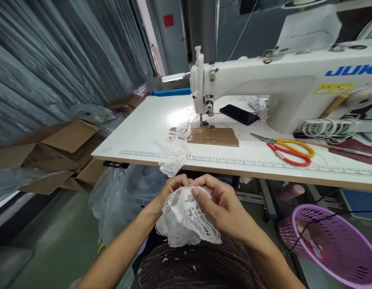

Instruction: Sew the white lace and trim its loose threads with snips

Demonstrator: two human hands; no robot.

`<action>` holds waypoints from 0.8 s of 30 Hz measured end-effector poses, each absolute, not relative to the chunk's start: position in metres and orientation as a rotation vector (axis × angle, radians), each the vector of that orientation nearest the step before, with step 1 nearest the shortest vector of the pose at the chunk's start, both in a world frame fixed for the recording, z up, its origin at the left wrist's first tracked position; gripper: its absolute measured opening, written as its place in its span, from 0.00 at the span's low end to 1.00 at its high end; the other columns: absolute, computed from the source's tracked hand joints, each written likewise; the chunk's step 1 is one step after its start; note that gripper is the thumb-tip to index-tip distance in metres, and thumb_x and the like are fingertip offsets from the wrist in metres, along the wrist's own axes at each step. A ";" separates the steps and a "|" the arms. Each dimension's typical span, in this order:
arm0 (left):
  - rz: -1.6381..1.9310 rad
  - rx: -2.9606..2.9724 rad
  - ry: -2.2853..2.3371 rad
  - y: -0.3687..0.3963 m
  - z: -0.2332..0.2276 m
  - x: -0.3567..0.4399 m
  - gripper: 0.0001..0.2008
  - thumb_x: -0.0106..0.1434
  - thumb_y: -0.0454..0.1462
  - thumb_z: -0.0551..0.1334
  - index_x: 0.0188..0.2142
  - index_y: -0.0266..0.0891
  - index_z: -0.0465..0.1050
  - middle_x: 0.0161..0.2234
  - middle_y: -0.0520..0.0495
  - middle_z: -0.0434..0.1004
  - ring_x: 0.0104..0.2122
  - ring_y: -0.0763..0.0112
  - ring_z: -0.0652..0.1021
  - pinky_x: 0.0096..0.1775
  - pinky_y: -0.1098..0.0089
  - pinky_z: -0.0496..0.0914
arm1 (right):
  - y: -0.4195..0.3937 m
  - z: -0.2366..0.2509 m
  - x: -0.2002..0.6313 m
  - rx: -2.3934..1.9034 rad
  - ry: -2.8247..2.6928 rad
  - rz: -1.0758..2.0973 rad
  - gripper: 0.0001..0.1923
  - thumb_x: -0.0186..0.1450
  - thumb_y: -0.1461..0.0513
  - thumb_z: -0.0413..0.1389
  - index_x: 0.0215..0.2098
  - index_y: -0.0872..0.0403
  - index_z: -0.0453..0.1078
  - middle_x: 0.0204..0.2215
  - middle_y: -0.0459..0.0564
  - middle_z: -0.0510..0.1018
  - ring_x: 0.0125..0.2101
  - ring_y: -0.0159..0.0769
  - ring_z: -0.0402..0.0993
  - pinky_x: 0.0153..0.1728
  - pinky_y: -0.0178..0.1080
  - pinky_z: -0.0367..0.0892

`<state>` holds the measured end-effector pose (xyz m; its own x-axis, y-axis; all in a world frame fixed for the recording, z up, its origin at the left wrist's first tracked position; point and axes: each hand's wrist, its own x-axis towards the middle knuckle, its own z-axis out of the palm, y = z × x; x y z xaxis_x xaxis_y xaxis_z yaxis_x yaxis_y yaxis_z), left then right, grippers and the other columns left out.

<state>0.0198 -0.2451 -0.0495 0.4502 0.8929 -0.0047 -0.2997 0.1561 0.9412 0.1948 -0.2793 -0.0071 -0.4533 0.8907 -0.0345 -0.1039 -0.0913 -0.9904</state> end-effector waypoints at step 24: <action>0.778 1.494 0.916 -0.274 -0.063 -0.032 0.09 0.57 0.41 0.68 0.31 0.35 0.76 0.33 0.44 0.79 0.34 0.69 0.77 0.38 0.70 0.70 | -0.293 -0.076 0.185 -1.011 -1.801 1.323 0.10 0.64 0.55 0.59 0.32 0.52 0.74 0.48 0.55 0.73 0.51 0.45 0.67 0.52 0.45 0.62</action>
